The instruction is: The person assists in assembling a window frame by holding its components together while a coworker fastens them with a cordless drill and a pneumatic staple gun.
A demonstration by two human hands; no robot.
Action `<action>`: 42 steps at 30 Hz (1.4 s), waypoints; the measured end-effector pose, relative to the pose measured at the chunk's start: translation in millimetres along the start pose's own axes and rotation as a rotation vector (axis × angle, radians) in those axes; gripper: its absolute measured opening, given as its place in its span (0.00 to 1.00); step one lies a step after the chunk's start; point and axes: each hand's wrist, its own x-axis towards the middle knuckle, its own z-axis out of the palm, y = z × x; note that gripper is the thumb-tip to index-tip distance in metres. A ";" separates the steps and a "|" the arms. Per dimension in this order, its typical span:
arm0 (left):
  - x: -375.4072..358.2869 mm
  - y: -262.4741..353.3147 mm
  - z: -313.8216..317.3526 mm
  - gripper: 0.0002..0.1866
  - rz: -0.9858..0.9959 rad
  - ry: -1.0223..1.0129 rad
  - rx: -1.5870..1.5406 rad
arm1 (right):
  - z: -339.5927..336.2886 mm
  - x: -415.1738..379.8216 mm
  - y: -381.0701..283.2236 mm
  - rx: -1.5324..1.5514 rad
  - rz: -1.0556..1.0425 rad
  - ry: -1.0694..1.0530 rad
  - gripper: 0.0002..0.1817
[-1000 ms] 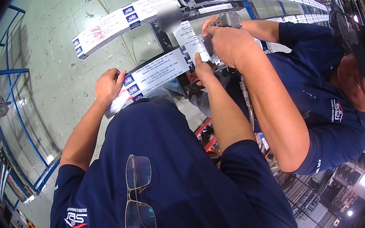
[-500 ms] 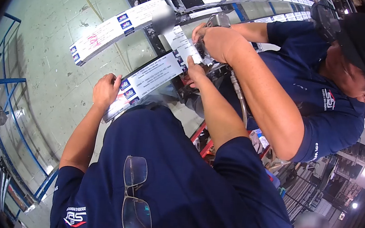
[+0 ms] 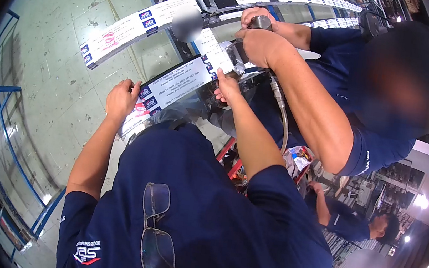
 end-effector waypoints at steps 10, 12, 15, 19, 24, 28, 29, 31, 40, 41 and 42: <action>1.1 -0.7 2.1 0.24 0.005 -0.012 0.013 | 24.2 6.0 -4.5 -0.071 -0.050 0.154 0.39; 1.8 0.4 2.0 0.23 0.003 -0.021 0.015 | 23.9 5.7 -5.4 -0.081 -0.049 0.162 0.39; 2.1 0.5 2.0 0.23 -0.002 -0.022 0.005 | 23.9 4.0 -7.1 -0.093 -0.054 0.170 0.39; 2.6 -0.3 4.5 0.23 -0.009 -0.017 -0.002 | 22.2 4.4 -7.0 -0.141 -0.056 0.137 0.39; 4.0 0.1 4.3 0.22 -0.019 -0.026 -0.014 | 21.5 6.3 -6.8 -0.157 -0.045 0.144 0.40; 4.5 -0.8 6.2 0.22 -0.030 -0.025 -0.016 | 21.6 8.5 -6.5 -0.170 -0.045 0.142 0.40; 4.5 -1.0 6.8 0.23 -0.022 -0.016 -0.022 | 21.4 8.8 -6.3 -0.177 -0.046 0.153 0.40; 4.6 -1.0 6.4 0.23 -0.026 -0.023 -0.023 | 20.3 10.0 -5.7 -0.176 -0.039 0.139 0.40; 6.5 -0.8 6.7 0.22 -0.018 0.002 -0.016 | 18.9 14.2 -5.8 -0.182 -0.045 0.107 0.39; 4.4 -0.7 7.0 0.22 -0.018 0.002 -0.024 | 18.5 12.3 -4.6 -0.178 -0.036 0.106 0.39; 5.4 0.2 7.1 0.22 -0.019 0.006 -0.027 | 17.9 12.4 -6.5 -0.181 -0.040 0.108 0.39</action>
